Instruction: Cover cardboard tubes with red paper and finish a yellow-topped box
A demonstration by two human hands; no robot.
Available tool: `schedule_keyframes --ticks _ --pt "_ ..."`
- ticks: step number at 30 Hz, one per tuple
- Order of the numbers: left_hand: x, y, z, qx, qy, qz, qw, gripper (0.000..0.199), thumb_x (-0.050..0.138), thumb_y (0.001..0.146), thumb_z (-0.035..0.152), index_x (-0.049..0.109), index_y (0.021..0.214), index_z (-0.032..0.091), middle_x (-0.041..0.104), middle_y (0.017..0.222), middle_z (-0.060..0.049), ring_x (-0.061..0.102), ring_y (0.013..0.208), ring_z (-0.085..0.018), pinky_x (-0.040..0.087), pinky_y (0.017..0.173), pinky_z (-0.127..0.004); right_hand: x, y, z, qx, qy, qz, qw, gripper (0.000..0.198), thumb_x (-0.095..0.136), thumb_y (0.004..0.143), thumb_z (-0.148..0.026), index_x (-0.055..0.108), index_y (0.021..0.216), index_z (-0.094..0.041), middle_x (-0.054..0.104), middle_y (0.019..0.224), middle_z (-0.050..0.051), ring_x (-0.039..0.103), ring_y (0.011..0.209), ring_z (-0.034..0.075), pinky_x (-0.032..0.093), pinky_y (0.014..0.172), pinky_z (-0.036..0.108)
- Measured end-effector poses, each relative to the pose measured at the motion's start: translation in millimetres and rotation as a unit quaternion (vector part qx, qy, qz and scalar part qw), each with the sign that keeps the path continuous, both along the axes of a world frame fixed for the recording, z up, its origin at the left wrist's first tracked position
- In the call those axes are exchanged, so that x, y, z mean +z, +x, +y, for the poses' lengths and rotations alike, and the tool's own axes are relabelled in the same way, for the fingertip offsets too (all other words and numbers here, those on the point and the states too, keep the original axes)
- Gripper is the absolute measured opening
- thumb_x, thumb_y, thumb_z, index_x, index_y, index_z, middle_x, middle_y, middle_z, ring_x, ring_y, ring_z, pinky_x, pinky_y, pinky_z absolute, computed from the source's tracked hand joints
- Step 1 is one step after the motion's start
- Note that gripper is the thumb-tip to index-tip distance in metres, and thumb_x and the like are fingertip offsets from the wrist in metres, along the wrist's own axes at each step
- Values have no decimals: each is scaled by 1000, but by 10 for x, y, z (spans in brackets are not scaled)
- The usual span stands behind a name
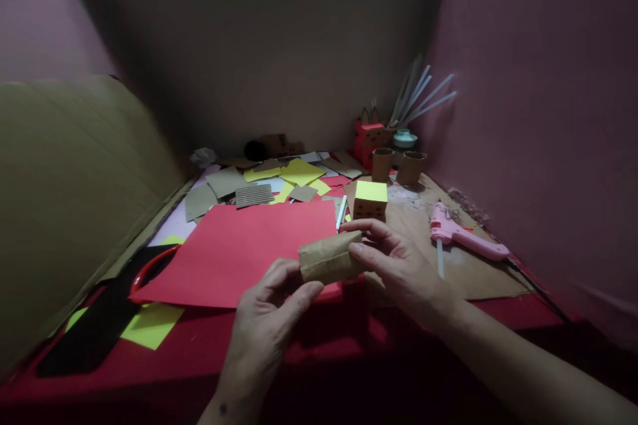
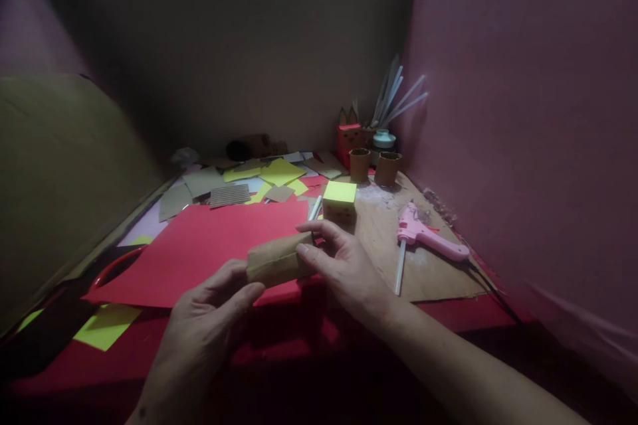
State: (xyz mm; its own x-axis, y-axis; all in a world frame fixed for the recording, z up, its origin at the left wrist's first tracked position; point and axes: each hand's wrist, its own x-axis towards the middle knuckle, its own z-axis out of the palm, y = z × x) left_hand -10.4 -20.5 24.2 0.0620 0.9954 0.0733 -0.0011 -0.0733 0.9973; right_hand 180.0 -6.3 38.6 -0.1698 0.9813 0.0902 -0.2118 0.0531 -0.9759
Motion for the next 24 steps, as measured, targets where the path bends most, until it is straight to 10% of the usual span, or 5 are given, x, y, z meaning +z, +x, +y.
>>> schedule_keyframes --ticks 8,16,24 --pt "252 -356 15 92 -127 -8 988 27 76 68 37 72 89 21 68 65 1 61 52 -15 49 46 -23 28 43 41 -12 -135 2 991 28 67 79 -25 57 104 -18 60 87 2 63 68 14 52 67 31" --pt "87 -451 138 -31 -220 -25 975 32 78 66 35 72 94 20 75 80 -8 71 73 -26 58 59 -31 24 -15 123 -18 -239 86 967 18 62 68 -4 59 82 -15 62 69 3 63 63 14 53 68 28" --pt "61 -419 142 -68 -183 -14 981 36 80 64 36 73 95 19 76 84 -9 71 85 -31 58 74 -39 63 -92 223 69 -298 -92 948 5 57 72 -15 55 68 -17 54 55 0 47 45 9 37 41 20"
